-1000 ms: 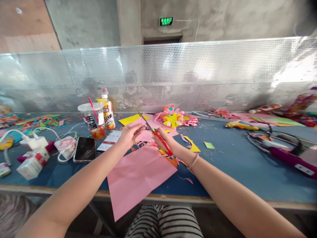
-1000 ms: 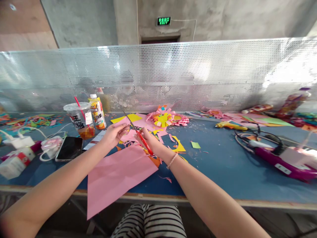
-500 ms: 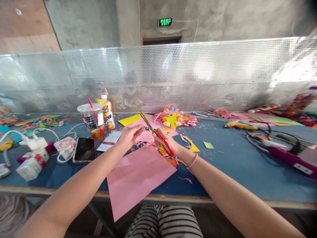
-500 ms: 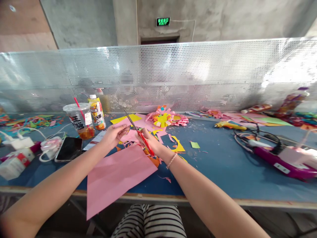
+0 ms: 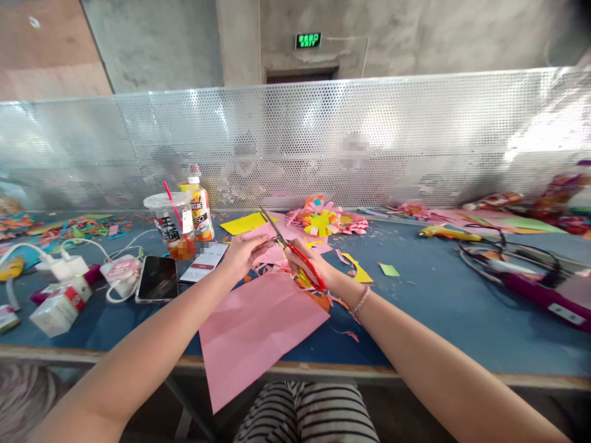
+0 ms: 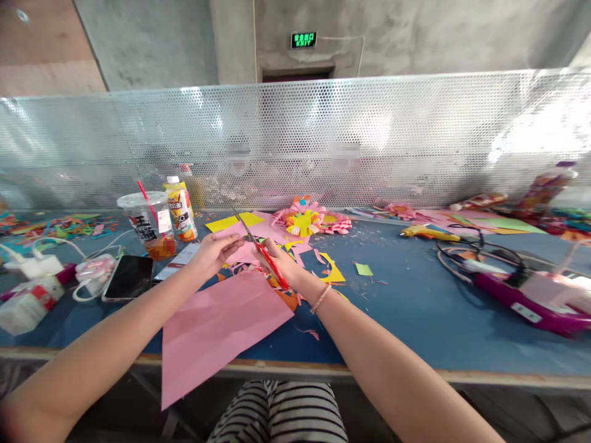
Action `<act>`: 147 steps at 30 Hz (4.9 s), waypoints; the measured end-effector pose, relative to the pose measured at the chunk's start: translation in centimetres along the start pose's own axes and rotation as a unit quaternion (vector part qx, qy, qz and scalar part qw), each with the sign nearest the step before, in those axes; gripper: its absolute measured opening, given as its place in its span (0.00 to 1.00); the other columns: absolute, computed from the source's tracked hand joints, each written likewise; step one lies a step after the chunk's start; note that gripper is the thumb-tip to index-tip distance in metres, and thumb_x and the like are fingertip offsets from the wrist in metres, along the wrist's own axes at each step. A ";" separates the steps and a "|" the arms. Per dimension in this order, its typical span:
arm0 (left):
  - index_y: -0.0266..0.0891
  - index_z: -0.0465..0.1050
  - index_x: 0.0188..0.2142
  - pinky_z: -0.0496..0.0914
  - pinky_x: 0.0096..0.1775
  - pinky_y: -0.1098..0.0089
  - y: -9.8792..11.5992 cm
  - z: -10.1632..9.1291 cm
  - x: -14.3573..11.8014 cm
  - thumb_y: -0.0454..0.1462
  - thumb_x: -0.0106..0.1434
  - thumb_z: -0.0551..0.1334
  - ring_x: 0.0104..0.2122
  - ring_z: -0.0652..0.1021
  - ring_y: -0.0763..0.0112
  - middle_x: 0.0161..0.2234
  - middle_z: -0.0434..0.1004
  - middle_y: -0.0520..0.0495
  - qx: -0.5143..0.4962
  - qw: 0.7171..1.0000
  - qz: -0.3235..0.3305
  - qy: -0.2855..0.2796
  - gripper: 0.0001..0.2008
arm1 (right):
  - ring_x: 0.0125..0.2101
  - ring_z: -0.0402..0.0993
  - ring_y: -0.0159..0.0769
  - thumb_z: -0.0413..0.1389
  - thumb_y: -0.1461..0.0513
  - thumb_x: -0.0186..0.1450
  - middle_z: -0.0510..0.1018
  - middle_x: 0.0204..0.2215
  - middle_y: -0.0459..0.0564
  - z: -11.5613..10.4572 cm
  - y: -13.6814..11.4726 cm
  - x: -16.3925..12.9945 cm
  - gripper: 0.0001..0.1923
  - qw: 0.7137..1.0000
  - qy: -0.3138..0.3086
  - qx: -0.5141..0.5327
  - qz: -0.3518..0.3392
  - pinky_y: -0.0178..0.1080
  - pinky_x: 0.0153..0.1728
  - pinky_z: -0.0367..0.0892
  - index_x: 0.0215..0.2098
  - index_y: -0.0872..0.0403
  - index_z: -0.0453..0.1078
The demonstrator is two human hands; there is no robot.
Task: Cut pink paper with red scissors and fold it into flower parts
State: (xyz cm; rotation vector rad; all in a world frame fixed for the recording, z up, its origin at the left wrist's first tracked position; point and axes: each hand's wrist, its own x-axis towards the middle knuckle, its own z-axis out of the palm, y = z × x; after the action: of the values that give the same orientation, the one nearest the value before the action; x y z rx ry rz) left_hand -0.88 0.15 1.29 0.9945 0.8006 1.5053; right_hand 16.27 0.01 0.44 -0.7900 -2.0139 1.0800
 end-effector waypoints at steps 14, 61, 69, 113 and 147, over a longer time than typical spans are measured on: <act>0.31 0.73 0.26 0.70 0.35 0.73 0.0 -0.1 0.1 0.29 0.46 0.63 0.27 0.77 0.73 0.25 0.77 0.45 0.004 1.000 -0.005 0.002 0.04 | 0.20 0.56 0.30 0.44 0.53 0.60 0.59 0.19 0.43 0.2 0.1 0.4 0.12 0.982 0.101 -0.149 -0.055 0.35 0.21 0.54 0.25 0.51 0.50; 0.33 0.71 0.36 0.67 0.37 0.72 -1.4 -0.3 0.1 0.24 0.46 0.56 0.31 0.74 0.73 0.32 0.74 0.44 0.009 0.972 -0.149 -0.180 0.16 | 0.40 0.64 0.38 0.50 0.67 0.55 0.67 0.38 0.52 -1.4 1.0 1.0 0.16 0.928 0.143 -0.284 -0.194 0.41 0.38 0.64 0.42 0.52 0.62; 0.35 0.70 0.34 0.66 0.31 0.74 -1.9 -0.5 0.1 0.23 0.41 0.59 0.25 0.72 0.78 0.26 0.71 0.51 0.070 0.983 -0.110 -0.131 0.18 | 0.46 0.61 0.38 0.53 0.63 0.55 0.63 0.46 0.53 -0.4 0.7 0.7 0.24 0.953 0.116 -0.226 -0.166 0.42 0.43 0.63 0.49 0.52 0.54; 0.35 0.68 0.30 0.71 0.27 0.70 -0.7 0.5 -0.6 0.28 0.47 0.60 0.23 0.73 0.75 0.23 0.71 0.51 0.078 0.992 -0.041 -0.093 0.09 | 0.20 0.60 0.26 0.52 0.59 0.53 0.66 0.19 0.43 -0.8 1.8 1.8 0.08 0.990 0.133 -0.021 -0.039 0.31 0.20 0.57 0.25 0.57 0.66; 0.35 0.70 0.27 0.66 0.31 0.74 -0.5 0.2 -0.2 0.27 0.44 0.55 0.27 0.72 0.76 0.29 0.72 0.49 0.008 0.998 -0.008 -0.066 0.10 | 0.36 0.69 0.33 0.45 0.71 0.53 0.74 0.33 0.49 -1.5 -0.4 0.9 0.16 0.934 0.222 -0.196 -0.198 0.38 0.40 0.63 0.31 0.53 0.71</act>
State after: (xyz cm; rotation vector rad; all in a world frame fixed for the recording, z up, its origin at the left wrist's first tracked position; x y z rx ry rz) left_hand -0.49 0.03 0.89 1.0854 0.7257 1.4069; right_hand 16.89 1.21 1.68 -0.7025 -1.8923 0.2379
